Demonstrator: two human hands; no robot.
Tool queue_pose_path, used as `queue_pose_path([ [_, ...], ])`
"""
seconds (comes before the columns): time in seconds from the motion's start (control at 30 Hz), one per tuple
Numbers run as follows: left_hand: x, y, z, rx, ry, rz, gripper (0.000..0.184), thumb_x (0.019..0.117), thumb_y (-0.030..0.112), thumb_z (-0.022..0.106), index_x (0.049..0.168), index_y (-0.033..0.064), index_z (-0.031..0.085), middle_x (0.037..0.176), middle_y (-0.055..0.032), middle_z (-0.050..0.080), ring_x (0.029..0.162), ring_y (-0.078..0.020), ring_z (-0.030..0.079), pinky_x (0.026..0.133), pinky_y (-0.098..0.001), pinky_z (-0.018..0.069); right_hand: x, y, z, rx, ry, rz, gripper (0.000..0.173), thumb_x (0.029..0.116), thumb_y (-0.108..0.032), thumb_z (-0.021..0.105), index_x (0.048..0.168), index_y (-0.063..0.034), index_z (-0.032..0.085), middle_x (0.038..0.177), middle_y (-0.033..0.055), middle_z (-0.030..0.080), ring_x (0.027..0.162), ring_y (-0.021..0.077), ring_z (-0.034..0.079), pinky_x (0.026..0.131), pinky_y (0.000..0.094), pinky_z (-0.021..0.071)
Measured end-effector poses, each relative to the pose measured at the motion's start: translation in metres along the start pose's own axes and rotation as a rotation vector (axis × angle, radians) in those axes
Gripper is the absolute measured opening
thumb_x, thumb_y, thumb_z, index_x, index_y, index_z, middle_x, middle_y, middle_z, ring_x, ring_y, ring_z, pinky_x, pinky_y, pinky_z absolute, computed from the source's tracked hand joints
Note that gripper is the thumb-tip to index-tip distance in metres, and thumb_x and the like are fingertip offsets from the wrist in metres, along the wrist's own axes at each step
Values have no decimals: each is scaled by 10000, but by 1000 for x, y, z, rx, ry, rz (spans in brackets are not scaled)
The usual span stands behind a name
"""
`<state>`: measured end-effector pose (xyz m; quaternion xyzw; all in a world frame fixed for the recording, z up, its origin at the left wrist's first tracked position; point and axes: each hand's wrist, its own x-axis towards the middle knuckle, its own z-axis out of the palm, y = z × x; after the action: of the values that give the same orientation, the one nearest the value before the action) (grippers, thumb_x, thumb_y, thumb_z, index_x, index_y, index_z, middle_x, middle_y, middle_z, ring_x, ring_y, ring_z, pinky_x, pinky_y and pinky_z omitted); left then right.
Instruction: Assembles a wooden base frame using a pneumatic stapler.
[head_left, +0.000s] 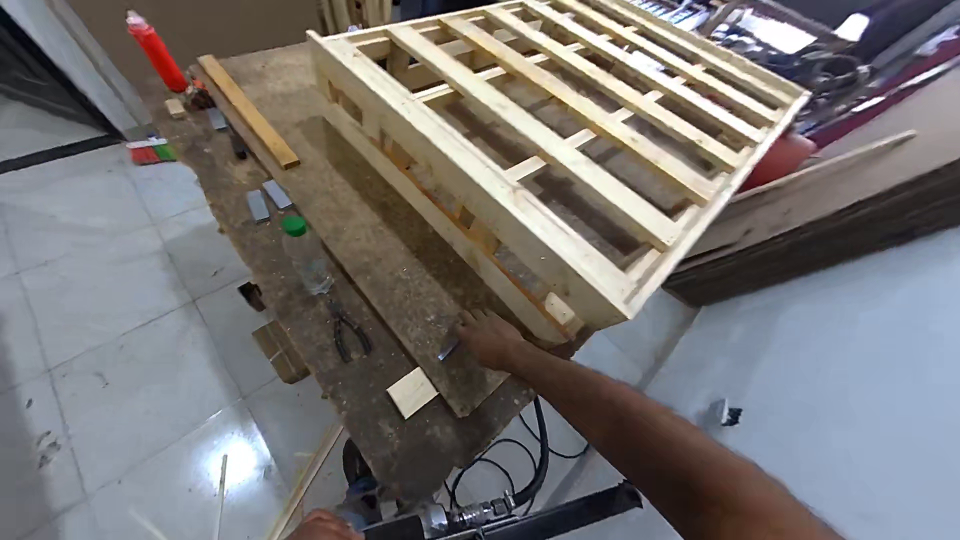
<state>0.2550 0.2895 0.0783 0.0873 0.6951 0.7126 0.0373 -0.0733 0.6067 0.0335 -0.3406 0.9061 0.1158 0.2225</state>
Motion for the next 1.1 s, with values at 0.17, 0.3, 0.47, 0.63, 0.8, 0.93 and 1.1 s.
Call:
queue_pose_path([
  [0.17,-18,-6,4,45,118,-5,262,850,292,828,1044,155,720,1086,-34,751,1102,-179,689,1014,-399,557,19,-12,16,-39,-55,-37,382,913,-102,695,1286,-45,636,1320,208,607,1264,417,557,1067,604,438],
  [0.3,-15,-12,2,-23,146,-1,258,822,218,850,1032,136,726,1071,-46,752,1076,-200,698,997,-409,566,-32,-46,-39,63,-167,-10,288,994,-253,599,1223,-79,619,1162,150,655,983,348,690,816,558,573],
  [0.47,-5,-15,0,-52,98,1,287,812,188,851,1056,122,717,1086,-53,745,1075,-190,699,992,-397,572,-168,-100,-140,348,191,-379,221,971,-319,540,1016,-167,694,828,-6,629,656,133,621,545,348,548],
  [0.63,6,-17,1,-36,44,-25,305,802,191,844,1070,121,716,1092,-47,747,1092,-174,697,1001,-391,570,-219,-136,-158,189,226,-541,174,987,-218,540,975,-78,642,849,103,618,648,257,645,485,396,533],
  [0.8,15,-16,0,-41,-29,-16,284,806,158,835,1064,115,722,1096,-44,745,1095,-168,690,1000,-379,565,-221,-157,-148,37,293,-546,167,992,-144,507,877,-74,605,787,85,561,600,244,586,463,366,481],
  [0.93,18,-18,-2,-43,-55,-13,277,807,156,824,1057,101,719,1094,-53,744,1087,-169,692,995,-378,566,-211,-177,-133,74,353,-527,162,999,-157,533,931,-69,650,828,89,603,666,249,634,519,364,535],
  [1.1,22,-18,-4,-39,-74,-10,284,801,151,831,1055,93,716,1095,-57,744,1085,-173,696,993,-381,572,-222,-172,-131,268,376,-316,520,972,-552,607,1249,-114,651,1100,113,710,1030,311,696,849,497,587],
])
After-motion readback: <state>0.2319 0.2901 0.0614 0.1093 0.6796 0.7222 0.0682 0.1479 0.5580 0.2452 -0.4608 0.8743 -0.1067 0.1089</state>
